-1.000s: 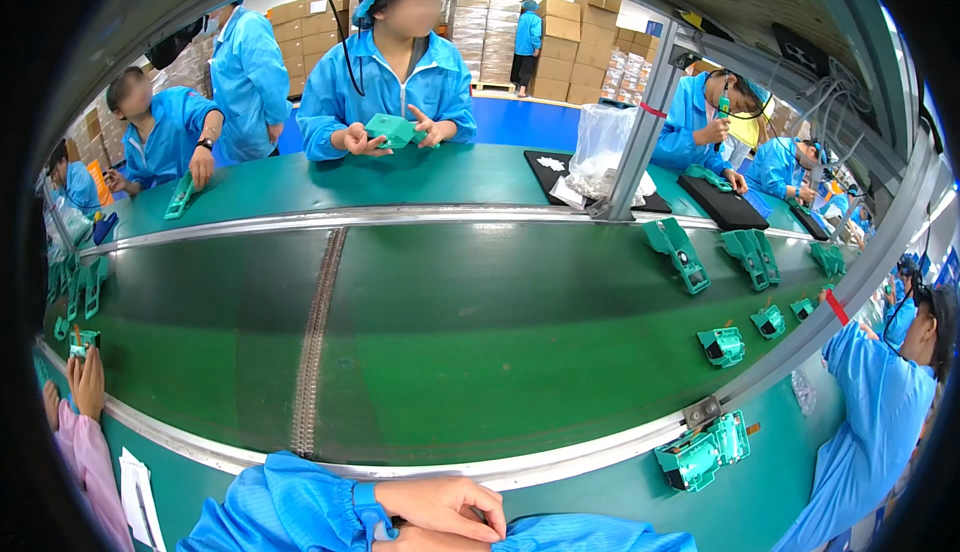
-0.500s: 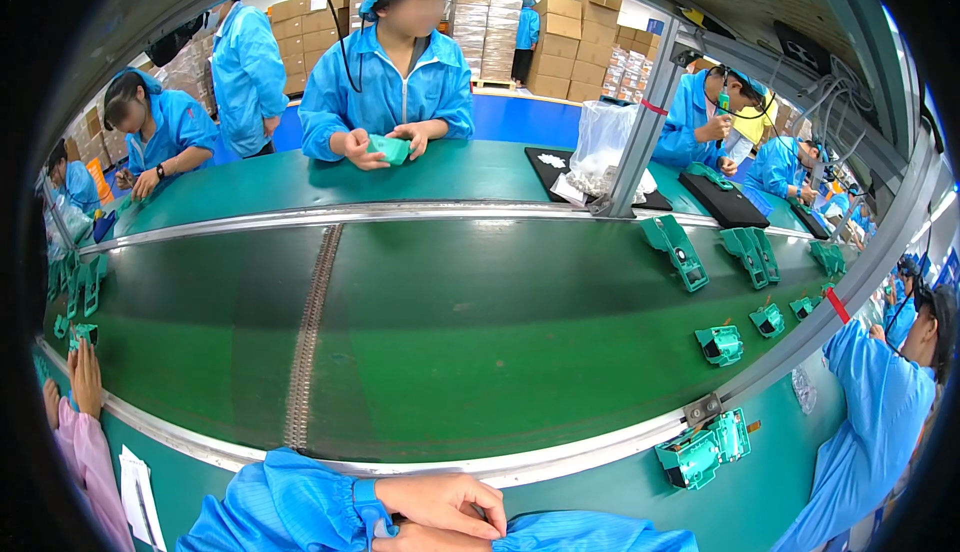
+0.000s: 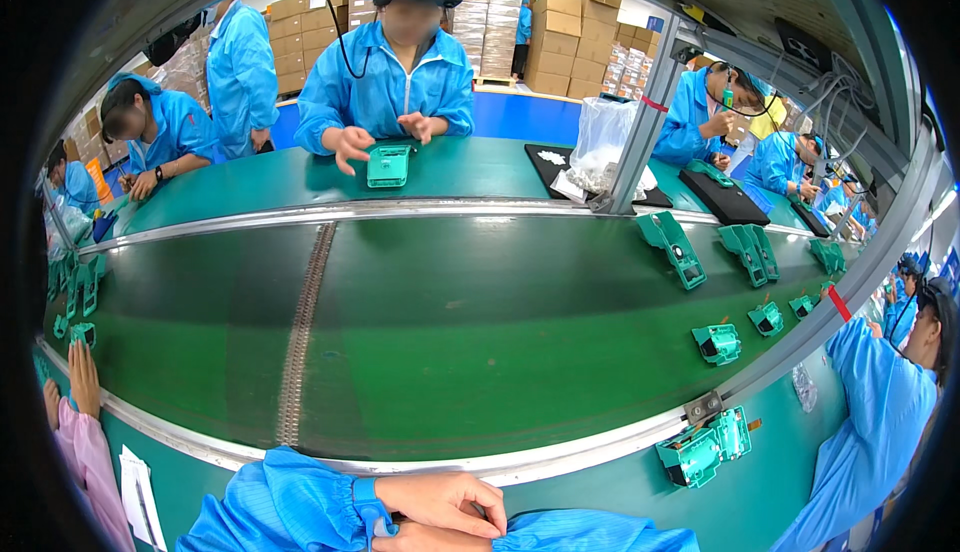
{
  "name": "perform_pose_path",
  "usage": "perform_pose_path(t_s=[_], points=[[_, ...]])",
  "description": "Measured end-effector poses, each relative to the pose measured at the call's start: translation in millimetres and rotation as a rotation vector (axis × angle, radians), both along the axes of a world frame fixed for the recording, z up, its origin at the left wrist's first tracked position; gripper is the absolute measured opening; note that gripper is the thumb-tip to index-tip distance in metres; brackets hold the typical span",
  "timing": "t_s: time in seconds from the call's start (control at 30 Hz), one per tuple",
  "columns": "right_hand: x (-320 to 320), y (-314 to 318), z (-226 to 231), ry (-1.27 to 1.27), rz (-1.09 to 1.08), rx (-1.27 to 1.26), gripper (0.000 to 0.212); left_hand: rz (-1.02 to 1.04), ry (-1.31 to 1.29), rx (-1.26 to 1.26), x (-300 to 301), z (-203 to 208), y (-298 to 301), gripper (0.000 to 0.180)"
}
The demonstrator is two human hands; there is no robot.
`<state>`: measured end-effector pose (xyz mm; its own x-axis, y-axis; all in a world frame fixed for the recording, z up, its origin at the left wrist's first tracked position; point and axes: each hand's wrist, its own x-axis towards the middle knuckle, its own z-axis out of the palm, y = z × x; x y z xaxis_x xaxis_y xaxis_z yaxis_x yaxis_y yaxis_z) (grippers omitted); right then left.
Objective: The person assembles electronic components by hand, fitting internal circuitry and ribbon cables into a green component housing.
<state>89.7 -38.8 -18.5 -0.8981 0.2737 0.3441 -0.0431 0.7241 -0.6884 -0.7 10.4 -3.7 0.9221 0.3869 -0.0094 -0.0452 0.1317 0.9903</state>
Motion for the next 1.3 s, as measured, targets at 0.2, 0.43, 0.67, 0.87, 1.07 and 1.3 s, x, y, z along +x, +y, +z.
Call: perform_pose_path(t_s=[0.2,0.43,0.67,0.87,1.07,1.3], points=[[1.7,0.1,4.0,-0.001,-0.006,-0.007,0.02,-0.012,0.012,0.013,0.1,3.4,1.0,0.017],[3.1,-1.4,-2.8,-0.047,0.004,-0.018,0.021,-0.023,0.037,0.029,-0.7,7.8,1.4,0.018],[2.4,-1.4,-1.4,-0.063,0.01,-0.069,0.021,-0.012,0.073,0.051,-2.9,10.7,1.8,0.017],[0.7,-1.4,-6.4,-0.039,0.019,-0.083,0.022,-0.039,0.098,0.036,-3.1,12.1,4.0,0.016],[1.0,-1.3,-12.3,-0.005,0.028,-0.088,0.022,-0.04,0.08,0.037,-0.8,10.7,5.2,0.016],[2.2,-0.3,-3.5,-0.084,0.05,-0.087,0.02,-0.019,0.055,0.059,-3.1,7.8,3.2,0.016]])
